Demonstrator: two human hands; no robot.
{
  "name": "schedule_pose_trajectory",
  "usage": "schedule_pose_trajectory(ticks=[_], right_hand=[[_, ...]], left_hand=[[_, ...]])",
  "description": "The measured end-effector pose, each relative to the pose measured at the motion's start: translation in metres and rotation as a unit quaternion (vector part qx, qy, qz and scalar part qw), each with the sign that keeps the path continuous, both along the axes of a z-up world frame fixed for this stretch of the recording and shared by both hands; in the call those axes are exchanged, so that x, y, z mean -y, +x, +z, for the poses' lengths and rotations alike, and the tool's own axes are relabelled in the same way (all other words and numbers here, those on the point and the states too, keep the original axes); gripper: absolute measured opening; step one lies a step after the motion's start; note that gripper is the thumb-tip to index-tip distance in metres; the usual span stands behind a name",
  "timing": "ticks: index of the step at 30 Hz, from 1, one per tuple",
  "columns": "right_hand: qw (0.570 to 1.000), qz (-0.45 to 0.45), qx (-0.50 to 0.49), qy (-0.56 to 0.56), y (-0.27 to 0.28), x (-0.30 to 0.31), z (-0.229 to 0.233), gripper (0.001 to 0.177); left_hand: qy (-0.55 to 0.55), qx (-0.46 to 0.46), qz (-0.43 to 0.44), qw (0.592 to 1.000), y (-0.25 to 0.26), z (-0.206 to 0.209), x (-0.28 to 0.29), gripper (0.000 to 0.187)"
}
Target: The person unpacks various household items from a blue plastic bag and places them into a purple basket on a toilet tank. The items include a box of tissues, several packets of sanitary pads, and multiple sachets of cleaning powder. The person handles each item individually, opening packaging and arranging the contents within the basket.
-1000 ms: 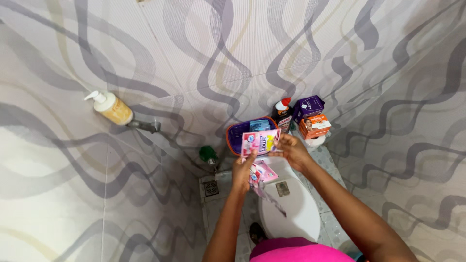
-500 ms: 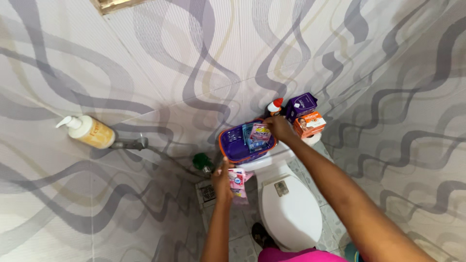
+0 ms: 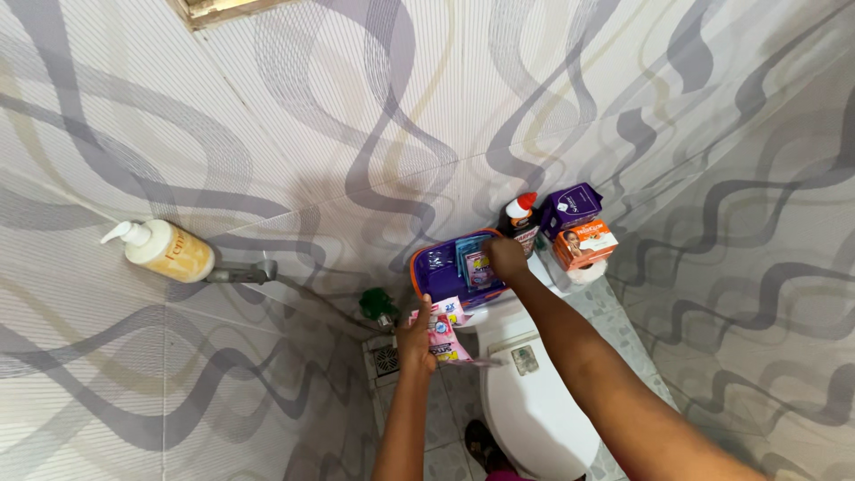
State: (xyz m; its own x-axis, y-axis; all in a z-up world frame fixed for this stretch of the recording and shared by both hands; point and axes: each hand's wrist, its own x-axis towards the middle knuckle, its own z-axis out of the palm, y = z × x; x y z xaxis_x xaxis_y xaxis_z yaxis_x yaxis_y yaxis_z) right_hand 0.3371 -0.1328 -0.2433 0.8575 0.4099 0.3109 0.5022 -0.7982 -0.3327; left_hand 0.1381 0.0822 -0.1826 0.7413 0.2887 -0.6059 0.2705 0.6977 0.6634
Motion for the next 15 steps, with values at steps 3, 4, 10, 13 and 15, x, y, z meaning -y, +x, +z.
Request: schedule_pose_trajectory(ticks=[3,4,10,13,15], right_hand=[[0.998,0.013,0.060,-0.011,-0.006,0.000,0.011,0.022],[0.996,0.001,0.090,0.007,-0.012,0.000,0.018,0.028],[0.911,-0.043,-0.279,0.300,-0.082,-0.001,0.076,0.031],[0.789,0.095,-0.434,0.425,-0.119,0.003,0.092,0.035],[0.774,0.120,-0.442,0.437,-0.130,0.001,0.095,0.035]], left_hand=[[-0.017,0.012,-0.005,1.000,0.003,-0.006,0.001,0.052],[-0.024,0.016,-0.009,1.000,0.003,-0.009,0.001,0.053],[-0.017,-0.003,-0.063,0.998,0.014,-0.025,0.004,0.057],[-0.070,0.010,-0.081,0.994,0.021,-0.030,0.007,0.053],[-0.081,0.015,-0.099,0.992,0.028,-0.031,0.012,0.050]])
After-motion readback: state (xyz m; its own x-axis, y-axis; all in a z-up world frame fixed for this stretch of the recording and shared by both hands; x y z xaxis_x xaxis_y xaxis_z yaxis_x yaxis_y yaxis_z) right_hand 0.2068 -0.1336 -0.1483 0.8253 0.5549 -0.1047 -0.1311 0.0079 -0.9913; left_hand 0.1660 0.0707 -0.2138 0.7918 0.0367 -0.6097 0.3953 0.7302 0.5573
